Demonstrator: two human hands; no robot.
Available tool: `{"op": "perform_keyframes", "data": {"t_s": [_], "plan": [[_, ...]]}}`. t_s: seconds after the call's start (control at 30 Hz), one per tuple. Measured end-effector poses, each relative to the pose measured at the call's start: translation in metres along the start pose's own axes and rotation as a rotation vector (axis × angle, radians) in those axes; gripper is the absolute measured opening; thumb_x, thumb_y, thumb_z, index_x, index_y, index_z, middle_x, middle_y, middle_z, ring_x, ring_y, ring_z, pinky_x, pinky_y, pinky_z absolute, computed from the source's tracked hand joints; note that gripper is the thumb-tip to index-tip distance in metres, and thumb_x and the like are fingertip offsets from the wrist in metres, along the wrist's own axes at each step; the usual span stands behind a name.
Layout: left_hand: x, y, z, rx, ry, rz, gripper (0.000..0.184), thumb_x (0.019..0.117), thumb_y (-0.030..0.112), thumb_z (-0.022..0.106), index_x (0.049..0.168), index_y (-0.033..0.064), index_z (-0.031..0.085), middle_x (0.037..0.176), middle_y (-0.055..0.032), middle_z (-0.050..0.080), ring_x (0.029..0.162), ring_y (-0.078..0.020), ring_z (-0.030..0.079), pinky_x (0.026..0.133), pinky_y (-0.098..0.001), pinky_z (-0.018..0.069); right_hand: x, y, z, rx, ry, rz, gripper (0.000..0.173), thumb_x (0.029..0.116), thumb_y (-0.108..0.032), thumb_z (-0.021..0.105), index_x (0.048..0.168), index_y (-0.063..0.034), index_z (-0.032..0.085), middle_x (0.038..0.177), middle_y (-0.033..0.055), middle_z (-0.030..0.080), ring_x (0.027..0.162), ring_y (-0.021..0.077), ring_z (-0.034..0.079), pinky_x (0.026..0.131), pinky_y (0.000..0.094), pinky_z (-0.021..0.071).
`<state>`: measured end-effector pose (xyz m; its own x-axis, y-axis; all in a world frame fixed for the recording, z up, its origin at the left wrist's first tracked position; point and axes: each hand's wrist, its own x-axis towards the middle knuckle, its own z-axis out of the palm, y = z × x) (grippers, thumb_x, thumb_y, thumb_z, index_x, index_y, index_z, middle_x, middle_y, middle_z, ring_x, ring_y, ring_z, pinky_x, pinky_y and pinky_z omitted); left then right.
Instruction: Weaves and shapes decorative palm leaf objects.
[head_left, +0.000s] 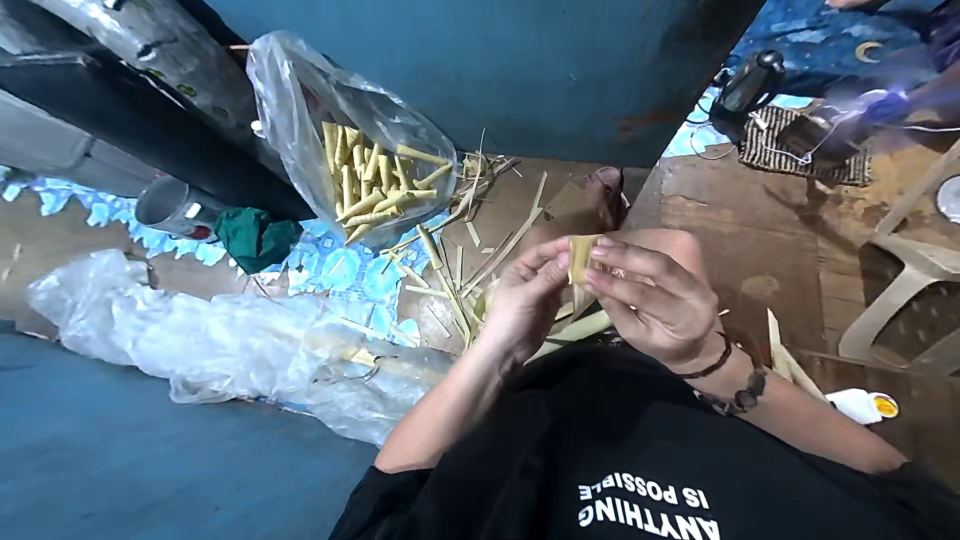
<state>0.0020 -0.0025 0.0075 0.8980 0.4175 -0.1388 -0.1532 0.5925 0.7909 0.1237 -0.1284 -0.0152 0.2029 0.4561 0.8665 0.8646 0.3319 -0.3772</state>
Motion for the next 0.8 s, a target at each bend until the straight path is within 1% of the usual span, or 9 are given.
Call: {"op": "perform_keyframes", "data": {"t_s": [0.1, 0.2, 0.27, 0.33, 0.43, 0.53, 0.63, 0.73, 0.8], "plan": [[0.004, -0.001, -0.006, 0.066, -0.086, -0.114, 0.011, 0.1006, 0.024, 0.062, 0.101, 0.0194, 0.072, 0.088, 0.0052, 0.072, 0.079, -0.0023, 0.068, 0.075, -0.0212, 0.0570, 0.008, -0.003, -0.004, 0.086, 0.001, 0.098, 0.006, 0.0887, -0.006, 0.075, 0.094, -0.0023, 0.076, 0.115, 0.0121, 0.070, 0.114, 0.0167, 0.065, 0.097, 0.0295, 0.0553], [0.010, -0.002, -0.015, 0.341, -0.112, 0.157, 0.023, 0.0846, 0.002, 0.077, 0.102, 0.0117, 0.067, 0.086, 0.0026, 0.070, 0.074, -0.0038, 0.066, 0.069, -0.0221, 0.0576, 0.016, -0.006, -0.012, 0.205, 0.045, 0.270, 0.013, 0.0847, -0.014, 0.080, 0.086, -0.0045, 0.072, 0.108, 0.0046, 0.067, 0.100, 0.0080, 0.066, 0.084, 0.0230, 0.0597], [0.007, 0.001, -0.014, 0.545, -0.151, 0.382, 0.029, 0.0791, -0.007, 0.079, 0.103, 0.0039, 0.067, 0.090, -0.0011, 0.072, 0.077, -0.0067, 0.069, 0.073, -0.0253, 0.0603, 0.021, -0.007, -0.017, 0.296, 0.012, 0.426, 0.023, 0.0857, -0.011, 0.081, 0.101, -0.0046, 0.064, 0.103, -0.0001, 0.065, 0.091, 0.0057, 0.065, 0.080, 0.0232, 0.0597], [0.003, 0.005, -0.010, 0.686, -0.176, 0.528, 0.026, 0.0855, -0.007, 0.074, 0.110, -0.0018, 0.066, 0.099, -0.0041, 0.073, 0.086, -0.0090, 0.071, 0.082, -0.0296, 0.0612, 0.027, -0.005, -0.020, 0.496, -0.040, 0.686, 0.026, 0.0933, -0.005, 0.071, 0.115, -0.0105, 0.057, 0.098, -0.0047, 0.066, 0.082, 0.0026, 0.066, 0.073, 0.0195, 0.0595], [0.001, 0.005, -0.008, 0.805, -0.115, 0.622, 0.017, 0.0916, 0.002, 0.073, 0.107, -0.0034, 0.068, 0.097, -0.0056, 0.071, 0.084, -0.0100, 0.069, 0.079, -0.0288, 0.0608, 0.026, 0.001, -0.021, 0.815, -0.109, 1.079, 0.009, 0.1029, -0.008, 0.057, 0.105, -0.0104, 0.066, 0.089, 0.0016, 0.070, 0.069, 0.0083, 0.068, 0.062, 0.0245, 0.0613], [0.003, 0.011, -0.012, 0.939, -0.104, 0.481, 0.019, 0.0930, 0.012, 0.075, 0.107, 0.0010, 0.069, 0.100, -0.0050, 0.063, 0.085, -0.0092, 0.065, 0.072, -0.0236, 0.0598, 0.018, 0.007, -0.024, 0.864, -0.321, 1.068, 0.027, 0.1078, -0.023, 0.049, 0.101, -0.0069, 0.070, 0.090, 0.0044, 0.073, 0.076, 0.0132, 0.072, 0.071, 0.0304, 0.0640], [0.005, 0.014, -0.018, 0.947, -0.185, 0.340, 0.031, 0.0881, 0.007, 0.078, 0.118, 0.0018, 0.069, 0.112, -0.0074, 0.062, 0.089, -0.0106, 0.066, 0.074, -0.0253, 0.0607, 0.018, 0.008, -0.029, 0.742, -0.234, 1.057, 0.020, 0.1048, -0.015, 0.056, 0.101, -0.0070, 0.073, 0.087, 0.0016, 0.073, 0.070, 0.0098, 0.071, 0.064, 0.0268, 0.0633], [0.007, 0.007, -0.016, 0.880, -0.143, 0.399, 0.015, 0.0901, 0.006, 0.076, 0.104, 0.0008, 0.072, 0.101, -0.0057, 0.062, 0.086, -0.0096, 0.065, 0.075, -0.0237, 0.0598, 0.017, 0.007, -0.027, 0.785, -0.188, 1.158, 0.013, 0.1059, -0.010, 0.052, 0.114, -0.0090, 0.061, 0.085, 0.0042, 0.071, 0.062, 0.0111, 0.069, 0.056, 0.0258, 0.0613], [0.009, 0.005, -0.016, 0.890, -0.124, 0.415, 0.013, 0.0911, 0.009, 0.076, 0.101, 0.0014, 0.071, 0.099, -0.0054, 0.061, 0.085, -0.0094, 0.064, 0.074, -0.0236, 0.0596, 0.012, 0.007, -0.026, 0.746, -0.277, 1.102, 0.015, 0.1066, -0.016, 0.050, 0.112, -0.0081, 0.062, 0.085, 0.0038, 0.070, 0.068, 0.0123, 0.070, 0.063, 0.0273, 0.0624]]}}
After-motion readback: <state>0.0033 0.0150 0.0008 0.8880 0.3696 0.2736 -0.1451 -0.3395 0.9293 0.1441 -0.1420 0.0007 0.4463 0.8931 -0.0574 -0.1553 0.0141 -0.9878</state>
